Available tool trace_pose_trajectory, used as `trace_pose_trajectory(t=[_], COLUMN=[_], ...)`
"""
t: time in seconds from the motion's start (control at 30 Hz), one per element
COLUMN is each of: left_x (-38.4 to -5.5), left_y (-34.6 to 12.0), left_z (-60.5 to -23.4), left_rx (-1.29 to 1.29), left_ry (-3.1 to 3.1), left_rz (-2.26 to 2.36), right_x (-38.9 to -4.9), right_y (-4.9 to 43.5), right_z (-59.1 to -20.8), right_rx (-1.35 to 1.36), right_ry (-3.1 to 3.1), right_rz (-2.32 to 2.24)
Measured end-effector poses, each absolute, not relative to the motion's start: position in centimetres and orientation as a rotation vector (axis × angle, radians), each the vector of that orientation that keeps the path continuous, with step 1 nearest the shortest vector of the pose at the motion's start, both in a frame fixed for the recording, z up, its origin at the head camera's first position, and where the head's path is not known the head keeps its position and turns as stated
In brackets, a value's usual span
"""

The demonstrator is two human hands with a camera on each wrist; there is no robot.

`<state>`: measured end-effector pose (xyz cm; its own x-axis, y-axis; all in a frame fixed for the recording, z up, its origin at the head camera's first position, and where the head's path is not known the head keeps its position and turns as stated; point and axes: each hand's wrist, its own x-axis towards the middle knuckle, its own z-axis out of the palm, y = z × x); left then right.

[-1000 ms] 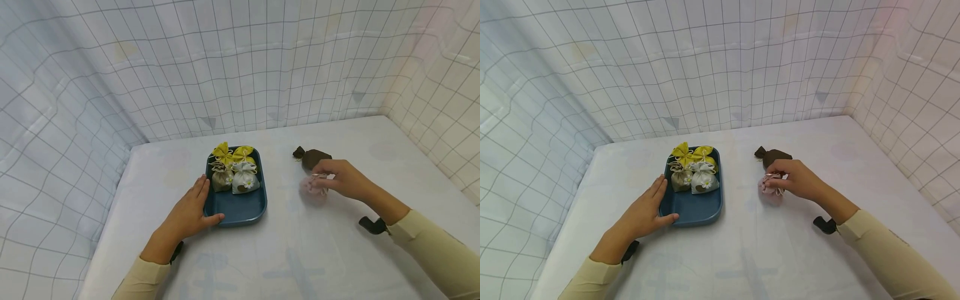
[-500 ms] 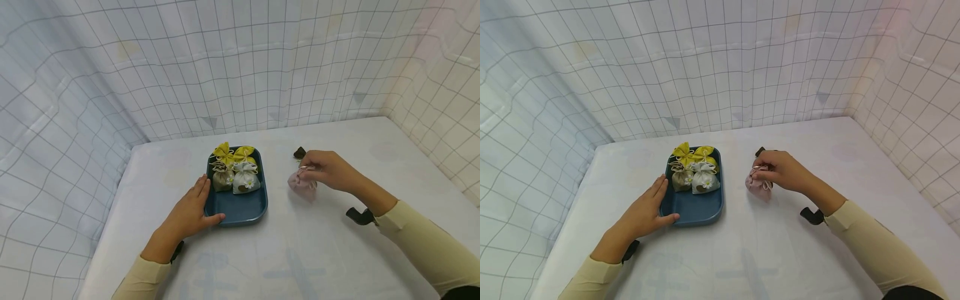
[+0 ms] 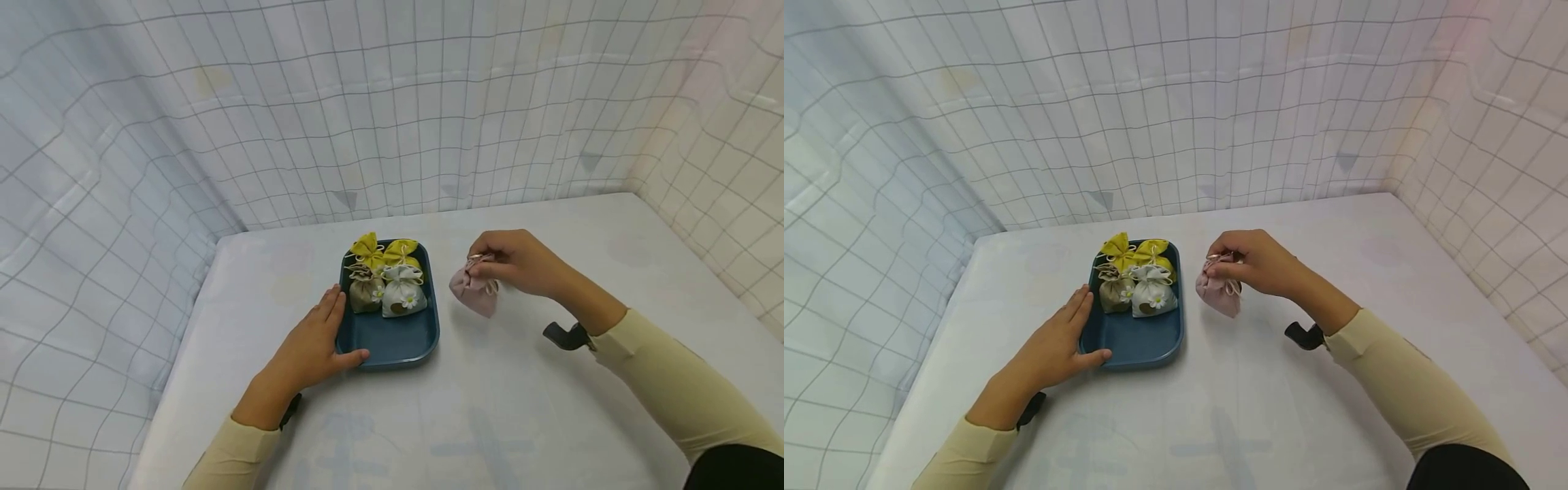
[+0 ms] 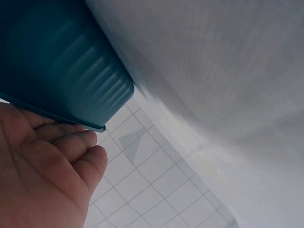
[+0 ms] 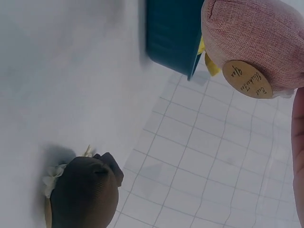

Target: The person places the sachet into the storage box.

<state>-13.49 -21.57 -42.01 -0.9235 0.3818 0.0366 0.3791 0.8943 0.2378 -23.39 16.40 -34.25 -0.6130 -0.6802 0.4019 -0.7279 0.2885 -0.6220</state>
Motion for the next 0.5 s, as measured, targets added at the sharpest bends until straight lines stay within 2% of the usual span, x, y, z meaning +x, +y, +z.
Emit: trace_pose_trajectory(t=[0.5], left_x=[-13.3], left_y=[-21.5], left_z=[-41.7], left_rx=[0.607], left_ry=[3.044], left_rz=[0.389], right_x=[-24.4], right_y=[13.2], right_z=[-32.3], right_rx=[1.568], right_ry=[-2.376], right_rz=[1.207])
